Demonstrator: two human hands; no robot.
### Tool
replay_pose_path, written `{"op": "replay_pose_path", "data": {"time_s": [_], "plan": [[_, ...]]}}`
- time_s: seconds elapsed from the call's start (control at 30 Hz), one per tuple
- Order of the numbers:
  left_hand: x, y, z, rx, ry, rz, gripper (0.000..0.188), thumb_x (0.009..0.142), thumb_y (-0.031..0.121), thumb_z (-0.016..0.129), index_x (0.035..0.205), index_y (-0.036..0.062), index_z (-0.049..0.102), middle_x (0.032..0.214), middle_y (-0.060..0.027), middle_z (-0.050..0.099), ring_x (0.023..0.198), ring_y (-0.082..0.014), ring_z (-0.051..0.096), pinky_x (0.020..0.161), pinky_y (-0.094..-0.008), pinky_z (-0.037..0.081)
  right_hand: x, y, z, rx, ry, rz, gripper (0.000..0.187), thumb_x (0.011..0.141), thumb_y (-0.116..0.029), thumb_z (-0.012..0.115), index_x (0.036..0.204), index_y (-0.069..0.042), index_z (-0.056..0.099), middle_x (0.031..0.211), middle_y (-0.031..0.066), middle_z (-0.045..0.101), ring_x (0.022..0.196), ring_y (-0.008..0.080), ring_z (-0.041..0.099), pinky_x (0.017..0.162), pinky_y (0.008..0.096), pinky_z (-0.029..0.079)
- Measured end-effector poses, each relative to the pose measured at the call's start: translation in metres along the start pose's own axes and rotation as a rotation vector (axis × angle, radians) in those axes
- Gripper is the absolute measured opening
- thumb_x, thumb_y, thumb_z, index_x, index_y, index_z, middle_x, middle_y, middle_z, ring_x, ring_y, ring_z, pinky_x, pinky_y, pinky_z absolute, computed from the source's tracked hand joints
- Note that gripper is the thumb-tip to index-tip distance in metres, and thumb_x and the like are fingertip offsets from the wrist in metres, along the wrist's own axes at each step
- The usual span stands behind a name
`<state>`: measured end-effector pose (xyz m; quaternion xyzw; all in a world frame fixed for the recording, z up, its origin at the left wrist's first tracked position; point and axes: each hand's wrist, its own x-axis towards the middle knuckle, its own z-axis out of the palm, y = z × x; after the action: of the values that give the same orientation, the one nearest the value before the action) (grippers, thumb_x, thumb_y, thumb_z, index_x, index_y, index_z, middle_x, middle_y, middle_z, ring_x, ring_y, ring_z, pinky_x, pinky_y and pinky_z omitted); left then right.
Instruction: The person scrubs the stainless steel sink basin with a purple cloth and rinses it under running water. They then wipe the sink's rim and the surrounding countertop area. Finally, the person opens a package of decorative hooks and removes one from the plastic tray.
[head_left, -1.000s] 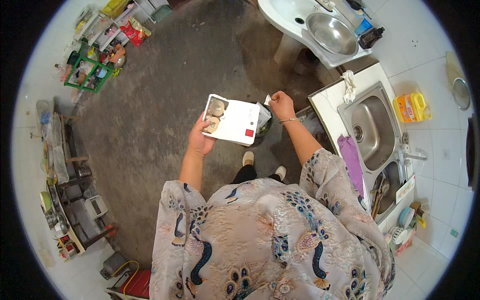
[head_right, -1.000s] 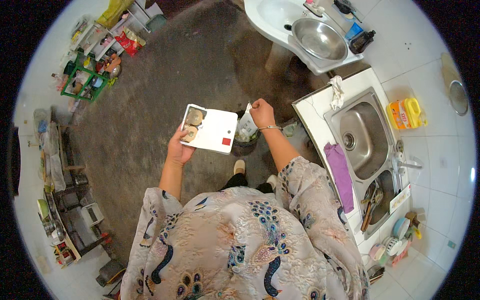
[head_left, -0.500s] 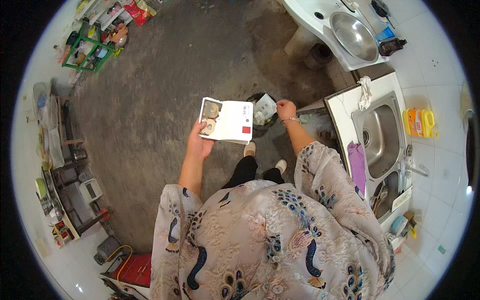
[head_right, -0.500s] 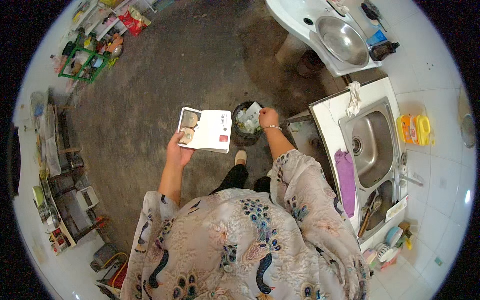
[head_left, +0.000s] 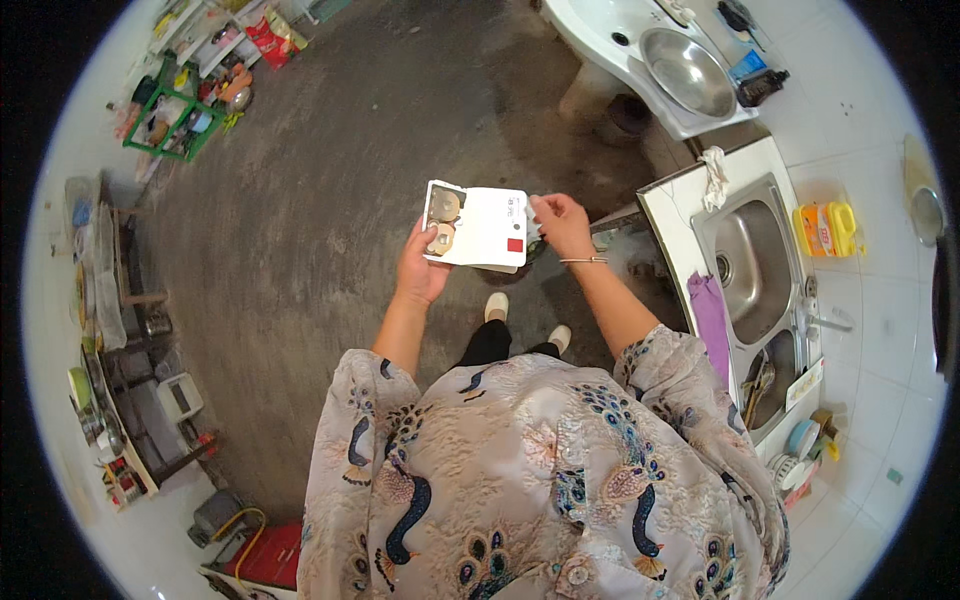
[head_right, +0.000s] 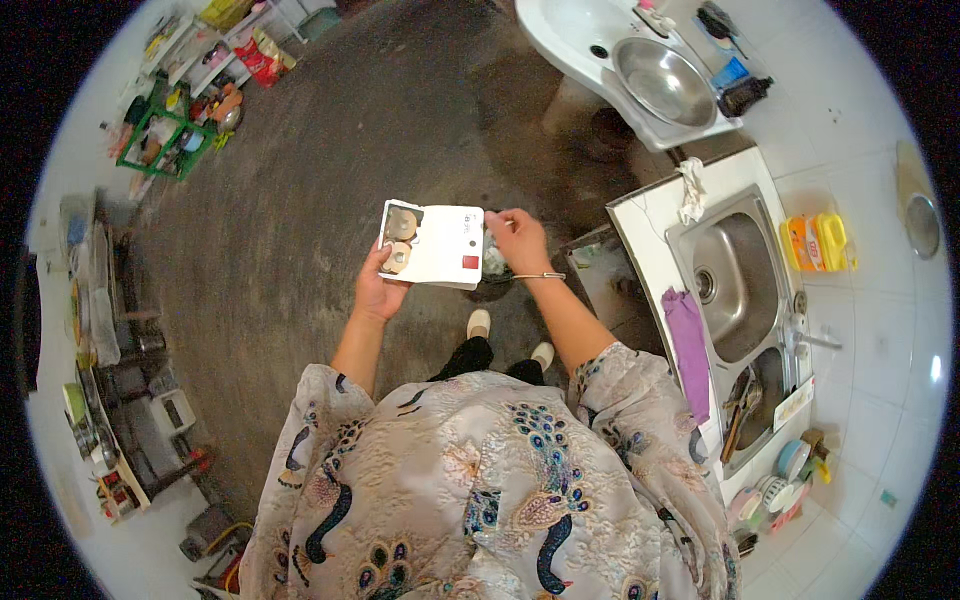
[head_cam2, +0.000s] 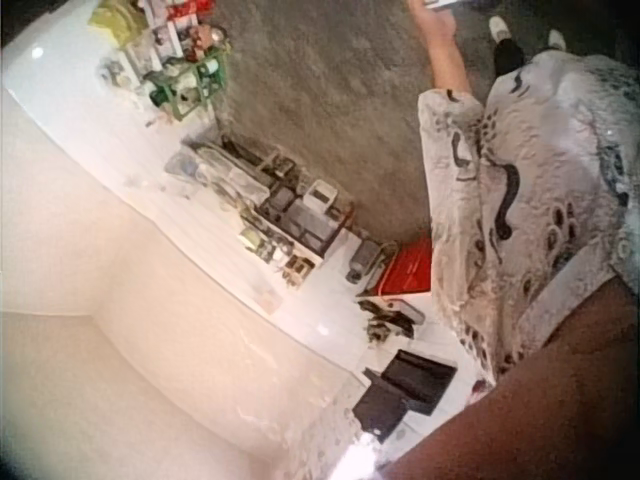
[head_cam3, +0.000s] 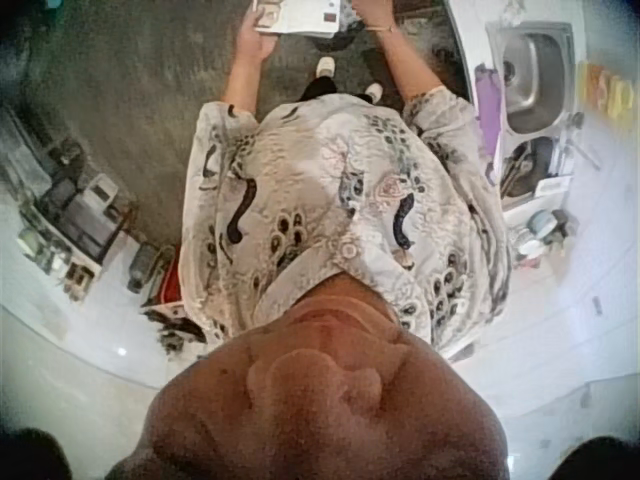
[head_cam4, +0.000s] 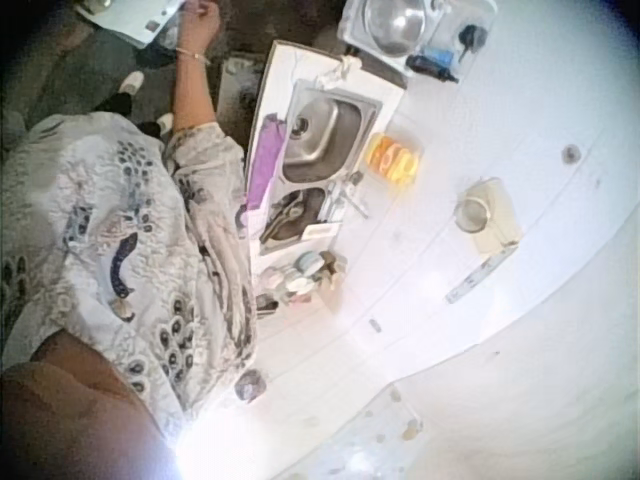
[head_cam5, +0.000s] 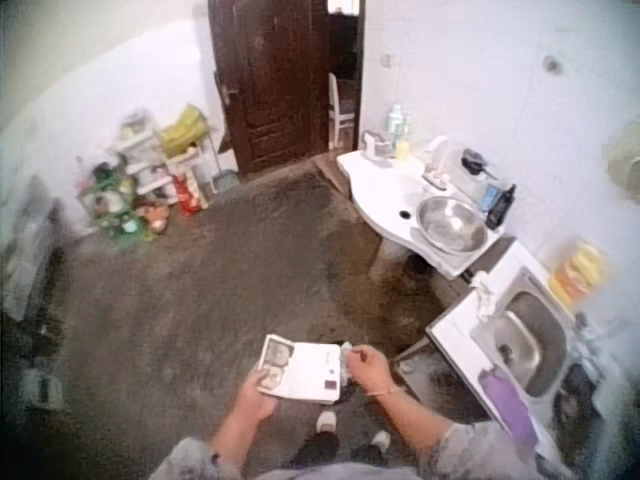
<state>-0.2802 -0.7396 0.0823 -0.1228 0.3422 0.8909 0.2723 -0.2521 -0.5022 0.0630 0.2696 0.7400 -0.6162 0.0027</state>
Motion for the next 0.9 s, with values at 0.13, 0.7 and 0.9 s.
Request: {"op": "replay_pose_path", "data": {"time_s": [0.13,0.7,0.9], "plan": [[-0.002,-0.012,0.034,0.09,-0.064,0.091,0.048,0.085,0.008,0.042,0.132,0.0027,0.036,0.124,-0.0117,0.048,0.111,-0.0227,0.05,0.092,-0.0359,0.041,-0.029,-0.014,0.002,-0.026,-0.005,0.075,0.038,0.078,-0.035,0.066,0.092,0.0,0.061,0.079,0.0097,0.063,0.069,0.0145,0.057,0.063,0.0299,0.046],[-0.003,-0.043,0.108,0.149,-0.185,0.104,0.03,0.093,0.023,0.044,0.115,0.0036,0.044,0.109,-0.0097,0.055,0.098,-0.0202,0.057,0.083,-0.0368,0.049,-0.054,0.002,-0.055,0.322,0.224,0.067,0.03,0.083,-0.023,0.062,0.101,0.001,0.057,0.09,0.0069,0.062,0.079,0.0154,0.057,0.071,0.0309,0.045],[-0.002,-0.047,0.113,0.059,-0.15,0.077,0.035,0.094,0.035,0.043,0.112,0.0058,0.045,0.105,-0.007,0.056,0.093,-0.0189,0.058,0.078,-0.0364,0.05,-0.099,-0.066,-0.067,-0.42,0.562,-0.749,0.029,0.077,-0.016,0.062,0.103,-0.003,0.058,0.109,0.0158,0.056,0.103,0.0316,0.052,0.091,0.0405,0.039]]}}
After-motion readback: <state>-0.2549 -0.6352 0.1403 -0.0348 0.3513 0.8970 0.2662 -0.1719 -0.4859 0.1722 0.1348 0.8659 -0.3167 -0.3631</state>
